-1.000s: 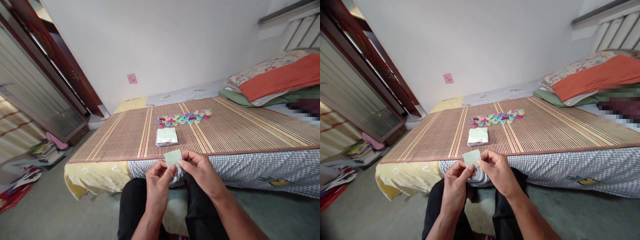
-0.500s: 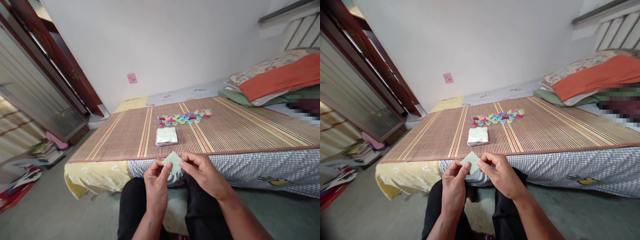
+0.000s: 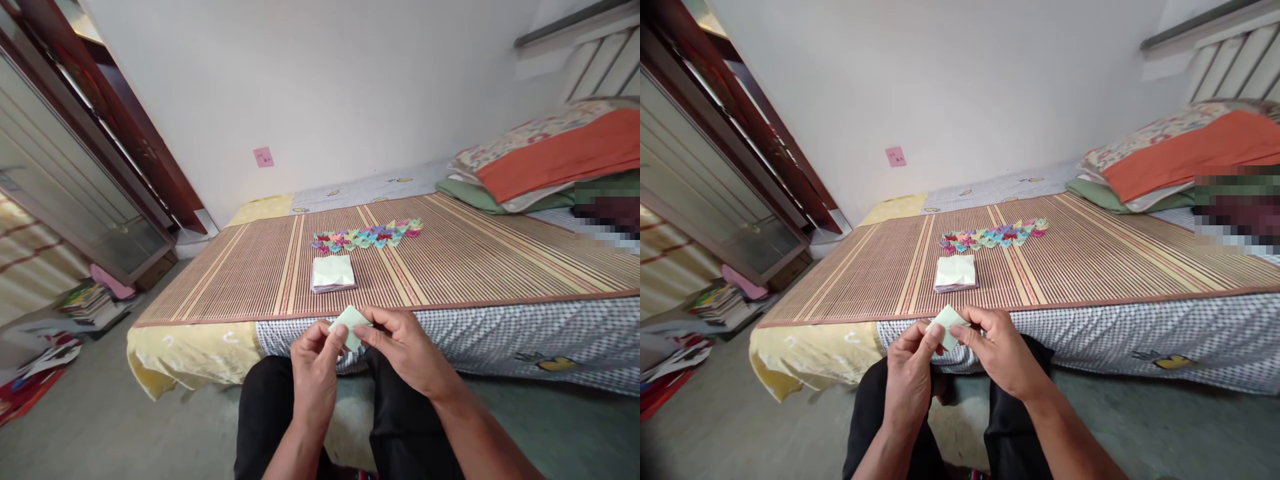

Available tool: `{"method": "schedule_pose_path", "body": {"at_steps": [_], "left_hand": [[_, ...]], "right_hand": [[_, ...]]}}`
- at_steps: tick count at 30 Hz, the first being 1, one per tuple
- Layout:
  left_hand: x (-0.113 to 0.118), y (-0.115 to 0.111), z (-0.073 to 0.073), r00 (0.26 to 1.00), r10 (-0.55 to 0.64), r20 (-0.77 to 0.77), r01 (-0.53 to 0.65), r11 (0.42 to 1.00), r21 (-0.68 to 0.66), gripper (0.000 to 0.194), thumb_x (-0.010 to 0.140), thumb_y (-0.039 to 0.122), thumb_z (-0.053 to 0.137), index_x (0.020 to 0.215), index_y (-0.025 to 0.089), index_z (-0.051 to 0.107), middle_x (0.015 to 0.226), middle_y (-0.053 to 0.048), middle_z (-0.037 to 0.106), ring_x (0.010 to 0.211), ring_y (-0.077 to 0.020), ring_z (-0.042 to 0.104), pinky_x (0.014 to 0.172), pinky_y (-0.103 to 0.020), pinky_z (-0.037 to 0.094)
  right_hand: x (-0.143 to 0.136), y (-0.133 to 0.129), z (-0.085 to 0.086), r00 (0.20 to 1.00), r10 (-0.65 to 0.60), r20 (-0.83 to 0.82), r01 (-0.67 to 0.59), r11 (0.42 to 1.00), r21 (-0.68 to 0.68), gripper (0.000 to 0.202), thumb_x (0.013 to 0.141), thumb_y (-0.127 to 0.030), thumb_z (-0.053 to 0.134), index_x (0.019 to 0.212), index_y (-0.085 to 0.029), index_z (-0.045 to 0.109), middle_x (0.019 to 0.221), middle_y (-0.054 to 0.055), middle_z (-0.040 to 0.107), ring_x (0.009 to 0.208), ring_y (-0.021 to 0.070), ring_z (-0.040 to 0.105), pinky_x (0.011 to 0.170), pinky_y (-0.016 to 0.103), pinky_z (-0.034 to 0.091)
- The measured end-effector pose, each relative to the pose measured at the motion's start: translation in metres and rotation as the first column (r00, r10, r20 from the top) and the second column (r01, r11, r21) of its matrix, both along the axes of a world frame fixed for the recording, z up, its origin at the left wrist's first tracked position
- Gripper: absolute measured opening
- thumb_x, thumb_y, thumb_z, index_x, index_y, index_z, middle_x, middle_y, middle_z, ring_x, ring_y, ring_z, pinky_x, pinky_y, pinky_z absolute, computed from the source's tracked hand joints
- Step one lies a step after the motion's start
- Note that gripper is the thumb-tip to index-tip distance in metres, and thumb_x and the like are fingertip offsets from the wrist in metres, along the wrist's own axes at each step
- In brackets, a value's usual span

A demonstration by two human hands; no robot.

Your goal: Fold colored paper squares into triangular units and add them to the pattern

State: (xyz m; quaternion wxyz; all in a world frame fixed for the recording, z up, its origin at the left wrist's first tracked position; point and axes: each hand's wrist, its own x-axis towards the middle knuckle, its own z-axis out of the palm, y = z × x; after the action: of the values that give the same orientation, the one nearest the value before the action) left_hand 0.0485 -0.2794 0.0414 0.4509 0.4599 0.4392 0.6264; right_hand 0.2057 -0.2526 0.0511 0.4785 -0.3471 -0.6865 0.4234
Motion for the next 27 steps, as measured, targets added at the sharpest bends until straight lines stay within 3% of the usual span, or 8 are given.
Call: {"method": "schedule_pose_path", "body": {"at_steps": [3,5,10,16,19,22,27], "left_hand": [[-0.005,0.002,0.007,0.991,-0.132,0.025,0.133,0.989,-0.069,0.028,0.075,0.038,0.088,0.083,0.016,0.073,0.071,-0.001,0.068,0.064,-0.0124,0.056,0.063,-0.022,0.044],[-0.008,0.002,0.01,0.986,-0.166,0.01,0.166,0.982,-0.089,0.027,0.074,0.037,0.088,0.076,0.015,0.073,0.066,-0.001,0.066,0.062,-0.0121,0.055,0.061,-0.022,0.044],[-0.011,0.0,0.009,0.989,-0.113,-0.094,0.111,0.993,-0.034,0.027,0.08,0.034,0.083,0.067,0.016,0.069,0.062,0.001,0.061,0.061,-0.011,0.05,0.06,-0.021,0.04],[-0.013,0.003,0.008,0.962,-0.012,-0.272,0.049,0.99,0.13,0.019,0.086,0.03,0.078,0.072,0.018,0.074,0.075,-0.002,0.064,0.071,-0.0146,0.057,0.063,-0.023,0.045],[-0.011,0.001,0.007,0.965,0.042,-0.258,-0.009,0.992,0.129,0.007,0.085,0.027,0.079,0.086,0.02,0.079,0.073,0.0,0.066,0.066,-0.0134,0.06,0.06,-0.022,0.048],[-0.008,-0.004,0.009,0.986,-0.001,-0.169,0.014,0.997,0.079,0.019,0.087,0.024,0.076,0.106,0.023,0.08,0.066,0.002,0.069,0.059,-0.0122,0.064,0.059,-0.02,0.05],[-0.007,-0.01,0.014,0.995,-0.043,-0.085,0.052,0.993,0.104,0.011,0.086,0.026,0.079,0.095,0.024,0.083,0.08,-0.002,0.08,0.067,-0.0132,0.071,0.066,-0.02,0.056]], "right_hand": [[0.003,0.0,0.0,1.0,0.027,-0.001,-0.027,1.0,0.009,0.03,0.1,-0.039,0.063,0.079,-0.018,0.067,0.074,-0.001,0.062,0.069,0.0143,0.054,0.063,0.024,0.042],[0.004,0.001,0.0,0.999,0.043,-0.013,-0.043,0.999,0.006,0.03,0.1,-0.038,0.064,0.077,-0.018,0.066,0.073,-0.002,0.061,0.068,0.0139,0.054,0.063,0.024,0.042],[0.002,0.001,0.0,0.999,0.019,-0.039,-0.019,1.0,-0.016,0.018,0.097,-0.035,0.069,0.088,-0.02,0.07,0.079,-0.001,0.064,0.071,0.0152,0.057,0.065,0.025,0.044],[-0.004,-0.005,0.002,0.997,-0.061,-0.046,0.068,0.984,0.166,0.013,0.097,-0.022,0.067,0.085,-0.021,0.069,0.083,0.0,0.064,0.074,0.0156,0.061,0.067,0.026,0.047],[-0.007,-0.006,0.0,0.987,-0.156,-0.035,0.158,0.923,0.352,0.015,0.099,-0.012,0.061,0.089,-0.021,0.067,0.087,0.001,0.065,0.08,0.0156,0.064,0.072,0.025,0.05],[-0.009,-0.005,-0.003,0.973,-0.229,-0.033,0.212,0.828,0.519,0.022,0.1,-0.005,0.054,0.097,-0.022,0.067,0.095,0.004,0.066,0.091,0.0171,0.067,0.08,0.027,0.053],[-0.013,-0.006,-0.006,0.952,-0.303,-0.049,0.262,0.72,0.643,0.031,0.099,-0.001,0.053,0.107,-0.024,0.071,0.103,0.006,0.064,0.093,0.0176,0.069,0.079,0.027,0.057]]}}
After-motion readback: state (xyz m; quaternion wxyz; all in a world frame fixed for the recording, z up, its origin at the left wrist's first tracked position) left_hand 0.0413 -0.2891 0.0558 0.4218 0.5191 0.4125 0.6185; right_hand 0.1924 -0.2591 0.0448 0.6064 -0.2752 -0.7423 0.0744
